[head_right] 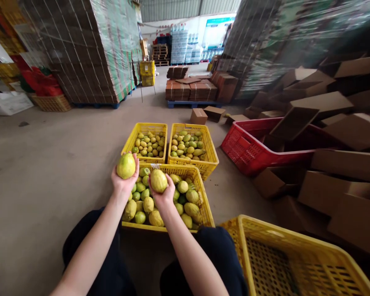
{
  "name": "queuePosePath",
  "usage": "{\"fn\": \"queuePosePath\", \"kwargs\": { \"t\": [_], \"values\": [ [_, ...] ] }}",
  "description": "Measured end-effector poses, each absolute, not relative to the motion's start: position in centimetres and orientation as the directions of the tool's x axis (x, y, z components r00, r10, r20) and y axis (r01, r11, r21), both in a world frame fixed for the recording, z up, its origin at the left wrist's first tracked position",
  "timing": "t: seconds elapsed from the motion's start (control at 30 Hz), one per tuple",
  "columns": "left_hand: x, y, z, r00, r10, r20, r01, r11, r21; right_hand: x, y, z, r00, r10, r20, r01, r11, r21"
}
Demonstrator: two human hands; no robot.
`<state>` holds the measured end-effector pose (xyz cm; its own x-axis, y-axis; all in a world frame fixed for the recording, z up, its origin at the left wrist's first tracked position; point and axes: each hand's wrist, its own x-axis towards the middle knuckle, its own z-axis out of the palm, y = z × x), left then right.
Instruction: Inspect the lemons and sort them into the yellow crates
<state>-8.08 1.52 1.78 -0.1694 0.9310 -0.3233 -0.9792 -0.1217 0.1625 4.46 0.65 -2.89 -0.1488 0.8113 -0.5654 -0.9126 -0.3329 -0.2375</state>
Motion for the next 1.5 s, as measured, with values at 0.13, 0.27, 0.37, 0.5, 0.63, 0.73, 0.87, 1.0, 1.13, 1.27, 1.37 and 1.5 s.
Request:
{"fn": "queuePosePath", "kwargs": {
  "t": [0.13,0.27,0.37,0.5,0.63,0.73,0.87,1.0,1.13,1.27,1.37,1.5],
  "values": [
    [-11.0,1.7,2.2,-0.182,0.883,-0.433,-0.982,-0.14,0.128,3.7,-1.2,-7.8,-0.164,0.613,-0.773,-0.829,-0.511,-0.229],
    [-12.2,2.0,2.1,-0.177,0.823,-0.54,-0.984,-0.145,0.102,2.3,0.7,-8.7,-0.116,0.561,-0.82,-0.784,-0.558,-0.271],
    [-11.7,1.9,2.2,-0.113,0.826,-0.552,-0.993,-0.075,0.09,0.8,6.2,-5.5,-0.024,0.683,-0.73,-0.79,-0.46,-0.405],
    [-10.6,1.9,2.2,-0.031,0.84,-0.542,-0.996,0.017,0.083,-0.4,12.6,-1.9,0.09,0.735,-0.672,-0.749,-0.395,-0.532],
    [-10.2,2.1,2.0,-0.032,0.816,-0.577,-0.998,0.007,0.065,1.5,11.2,-3.2,0.076,0.703,-0.707,-0.664,-0.493,-0.562],
    [-10.1,2.1,1.9,-0.032,0.805,-0.593,-0.999,0.001,0.055,4.4,7.7,-5.1,0.026,0.657,-0.754,-0.6,-0.593,-0.537],
    [-9.7,1.7,1.7,-0.038,0.817,-0.575,-0.996,0.015,0.087,7.5,4.9,-5.0,-0.038,0.685,-0.728,-0.577,-0.609,-0.544],
    [-8.6,1.4,0.1,-0.086,0.808,-0.583,-0.979,0.04,0.199,8.5,3.6,-3.9,-0.12,0.756,-0.643,-0.616,-0.565,-0.549],
    [-7.1,1.2,-2.7,-0.068,0.763,-0.643,-0.941,0.164,0.295,8.3,2.0,-3.4,-0.149,0.766,-0.626,-0.656,-0.551,-0.517],
    [-5.6,-0.3,-5.7,-0.007,0.689,-0.725,-0.871,0.352,0.343,8.7,0.6,-1.4,-0.171,0.785,-0.596,-0.69,-0.527,-0.496],
    [-4.3,-2.1,-7.9,0.072,0.593,-0.802,-0.777,0.537,0.327,9.8,-0.2,0.8,-0.144,0.837,-0.528,-0.737,-0.447,-0.507],
    [-1.8,-1.8,-8.8,0.071,0.496,-0.866,-0.578,0.728,0.37,11.3,-0.8,2.4,-0.138,0.853,-0.503,-0.772,-0.411,-0.485]
  ]
}}
